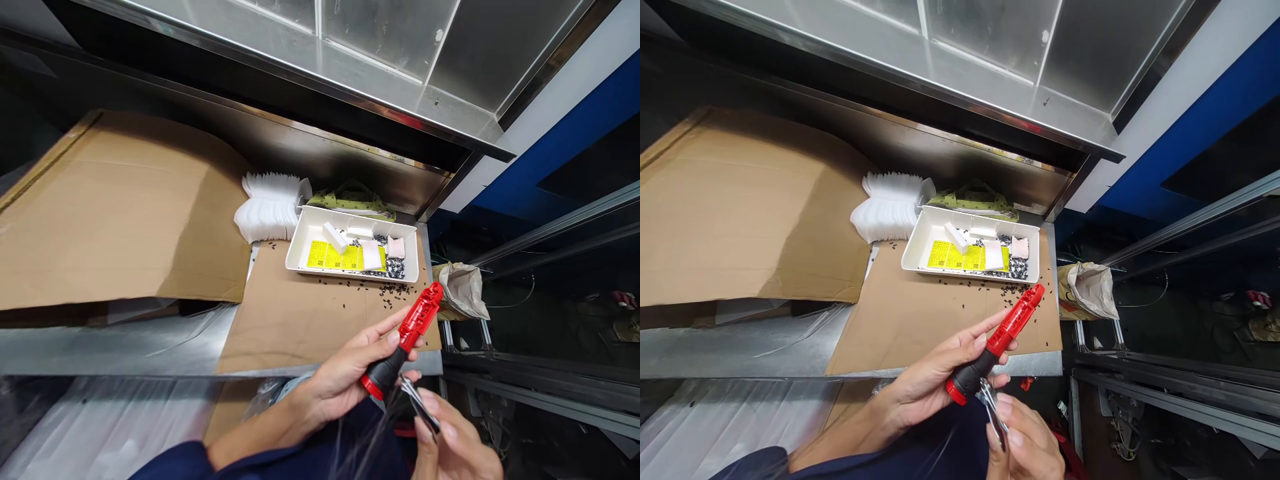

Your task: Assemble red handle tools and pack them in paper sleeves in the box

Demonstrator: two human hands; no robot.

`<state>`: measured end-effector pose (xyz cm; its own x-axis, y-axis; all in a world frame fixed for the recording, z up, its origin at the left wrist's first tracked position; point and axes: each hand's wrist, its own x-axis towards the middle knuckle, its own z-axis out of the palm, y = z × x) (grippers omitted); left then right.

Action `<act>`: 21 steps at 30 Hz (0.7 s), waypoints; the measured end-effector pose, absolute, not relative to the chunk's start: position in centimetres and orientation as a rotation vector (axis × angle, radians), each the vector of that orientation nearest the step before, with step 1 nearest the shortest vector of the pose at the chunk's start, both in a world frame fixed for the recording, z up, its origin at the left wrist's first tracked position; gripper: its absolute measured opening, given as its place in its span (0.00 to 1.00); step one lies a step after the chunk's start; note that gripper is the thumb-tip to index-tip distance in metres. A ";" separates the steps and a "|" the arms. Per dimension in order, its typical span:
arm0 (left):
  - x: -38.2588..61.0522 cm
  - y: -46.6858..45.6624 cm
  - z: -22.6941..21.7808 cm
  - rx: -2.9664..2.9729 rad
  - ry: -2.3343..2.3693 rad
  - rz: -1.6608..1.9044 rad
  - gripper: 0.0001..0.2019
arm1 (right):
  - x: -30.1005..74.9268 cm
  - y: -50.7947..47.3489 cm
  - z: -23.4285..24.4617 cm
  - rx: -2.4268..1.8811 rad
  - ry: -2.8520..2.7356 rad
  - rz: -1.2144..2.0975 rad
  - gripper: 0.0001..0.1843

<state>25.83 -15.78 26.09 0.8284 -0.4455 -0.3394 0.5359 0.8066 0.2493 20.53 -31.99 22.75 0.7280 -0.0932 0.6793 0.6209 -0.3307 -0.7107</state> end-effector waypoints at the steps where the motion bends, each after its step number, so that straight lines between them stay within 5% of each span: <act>1: 25.8 -15.8 26.2 0.341 0.272 -0.529 0.29 | 20.5 -32.3 22.6 -1.742 -0.421 -0.803 0.13; 9: 25.6 -15.8 26.7 0.366 0.259 -0.492 0.22 | 20.7 -31.9 23.3 -1.846 -0.477 -0.740 0.16; 21: 25.7 -15.9 25.8 0.379 0.201 -0.514 0.27 | 21.2 -32.3 24.0 -1.898 -0.585 -0.732 0.19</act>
